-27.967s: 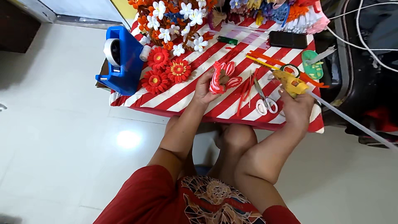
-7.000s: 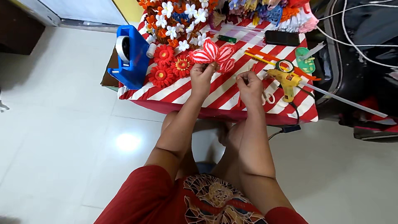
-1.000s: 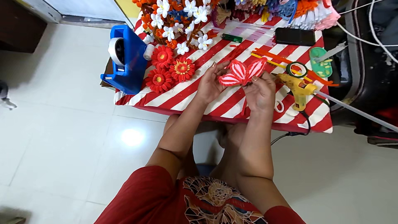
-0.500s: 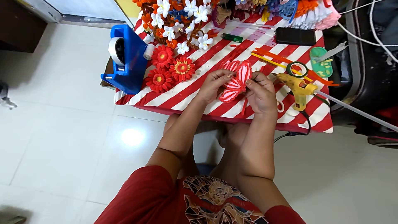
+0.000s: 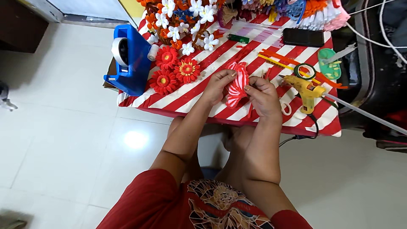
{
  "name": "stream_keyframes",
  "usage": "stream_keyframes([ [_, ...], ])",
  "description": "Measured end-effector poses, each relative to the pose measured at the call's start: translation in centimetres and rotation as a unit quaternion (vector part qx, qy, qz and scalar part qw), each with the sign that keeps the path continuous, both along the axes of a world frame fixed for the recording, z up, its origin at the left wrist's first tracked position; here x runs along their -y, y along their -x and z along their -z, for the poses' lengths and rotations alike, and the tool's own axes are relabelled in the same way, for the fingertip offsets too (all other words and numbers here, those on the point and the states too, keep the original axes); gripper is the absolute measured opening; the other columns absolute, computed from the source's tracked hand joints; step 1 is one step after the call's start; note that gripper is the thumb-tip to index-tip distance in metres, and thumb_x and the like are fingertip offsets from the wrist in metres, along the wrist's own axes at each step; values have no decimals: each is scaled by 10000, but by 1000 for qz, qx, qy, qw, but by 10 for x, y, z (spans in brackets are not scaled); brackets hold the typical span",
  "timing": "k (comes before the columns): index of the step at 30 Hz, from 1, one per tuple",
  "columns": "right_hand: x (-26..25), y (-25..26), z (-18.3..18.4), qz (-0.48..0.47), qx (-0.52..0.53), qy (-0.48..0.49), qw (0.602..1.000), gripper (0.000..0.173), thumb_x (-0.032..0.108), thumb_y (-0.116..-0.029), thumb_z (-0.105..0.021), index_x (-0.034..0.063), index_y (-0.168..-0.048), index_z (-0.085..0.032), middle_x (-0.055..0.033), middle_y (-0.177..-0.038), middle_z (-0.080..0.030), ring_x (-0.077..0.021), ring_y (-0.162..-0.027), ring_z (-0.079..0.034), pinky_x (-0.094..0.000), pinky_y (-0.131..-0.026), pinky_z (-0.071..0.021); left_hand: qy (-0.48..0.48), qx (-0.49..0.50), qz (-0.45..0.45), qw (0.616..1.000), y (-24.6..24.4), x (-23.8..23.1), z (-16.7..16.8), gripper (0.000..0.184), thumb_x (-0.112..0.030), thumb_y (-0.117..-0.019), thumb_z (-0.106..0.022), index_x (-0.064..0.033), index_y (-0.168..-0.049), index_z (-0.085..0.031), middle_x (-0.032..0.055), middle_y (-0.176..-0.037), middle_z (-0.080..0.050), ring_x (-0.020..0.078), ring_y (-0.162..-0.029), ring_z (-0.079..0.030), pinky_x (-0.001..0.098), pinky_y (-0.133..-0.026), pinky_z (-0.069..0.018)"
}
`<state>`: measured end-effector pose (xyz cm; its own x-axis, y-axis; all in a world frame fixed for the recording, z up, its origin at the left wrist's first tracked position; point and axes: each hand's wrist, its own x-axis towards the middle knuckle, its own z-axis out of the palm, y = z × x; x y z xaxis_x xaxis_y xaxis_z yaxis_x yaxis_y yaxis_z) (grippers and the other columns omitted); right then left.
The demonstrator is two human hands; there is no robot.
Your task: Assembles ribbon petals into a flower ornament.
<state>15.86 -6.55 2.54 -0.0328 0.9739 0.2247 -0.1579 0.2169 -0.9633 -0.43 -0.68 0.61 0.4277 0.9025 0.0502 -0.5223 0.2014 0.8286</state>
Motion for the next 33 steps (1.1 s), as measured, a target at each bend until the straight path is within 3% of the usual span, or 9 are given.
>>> stream_keyframes([
  [4,0,-2,0,2,5,-8,1000,129,13,-924,-627,121,-964,-682,68,-866,-665,-20,-773,-637,-210,-718,-571,20,32,19,999,2,1,-2,229,-65,-1033,-474,-95,-914,-668,8,-810,-721,76,-711,-692,261,-672,-595],
  [8,1,-3,-2,10,-22,-8,1000,106,138,-985,-596,149,-1039,-687,78,-933,-681,-31,-828,-653,-232,-765,-578,46,76,46,995,4,1,-1,238,-102,-1027,-449,-112,-920,-662,27,-868,-733,107,-779,-713,293,-721,-605],
  [11,1,-6,-4,23,-54,-22,998,103,168,-986,-614,170,-1059,-687,76,-920,-683,-51,-802,-662,-255,-762,-590,43,178,90,979,7,-1,5,183,-177,-1000,-534,-132,-943,-702,23,-858,-730,99,-754,-705,260,-671,-592],
  [15,1,-9,-3,28,-109,-62,992,208,30,-876,-697,170,-1030,-707,62,-882,-688,-69,-778,-663,-279,-769,-595,50,366,188,910,7,-3,4,137,-265,-901,-674,-170,-804,-684,-50,-756,-623,50,-649,-586,192,-553,-456],
  [17,2,-9,-4,18,-117,-75,990,213,47,-855,-757,171,-1024,-720,62,-872,-700,-68,-772,-670,-278,-770,-596,86,439,223,866,4,-2,2,157,-208,-880,-676,-150,-737,-645,-33,-749,-618,69,-621,-589,188,-524,-450],
  [19,2,-9,-4,11,-123,-78,989,230,42,-838,-785,163,-1025,-729,56,-875,-712,-67,-772,-680,-271,-767,-603,110,482,249,833,2,-4,5,131,-172,-876,-672,-136,-752,-651,-8,-785,-646,92,-637,-620,193,-529,-477],
  [26,4,-10,-6,-10,-129,-97,987,222,118,-807,-853,177,-1003,-767,57,-862,-737,-60,-748,-691,-255,-730,-607,147,517,249,805,3,-1,1,110,-169,-846,-713,-110,-776,-651,7,-778,-647,106,-646,-639,200,-559,-508],
  [29,6,-14,-9,-50,-140,-146,978,158,197,-854,-831,200,-1001,-774,68,-850,-734,-67,-758,-694,-285,-757,-610,139,529,246,800,3,1,-2,152,-206,-867,-724,-98,-777,-666,8,-776,-659,103,-632,-643,198,-544,-510],
  [33,9,-14,-17,-61,-191,-199,959,54,229,-920,-759,202,-956,-729,67,-827,-675,-80,-756,-646,-298,-762,-571,99,489,240,833,5,-1,-2,137,-208,-847,-727,-120,-762,-666,-11,-774,-647,83,-627,-620,186,-525,-477],
])
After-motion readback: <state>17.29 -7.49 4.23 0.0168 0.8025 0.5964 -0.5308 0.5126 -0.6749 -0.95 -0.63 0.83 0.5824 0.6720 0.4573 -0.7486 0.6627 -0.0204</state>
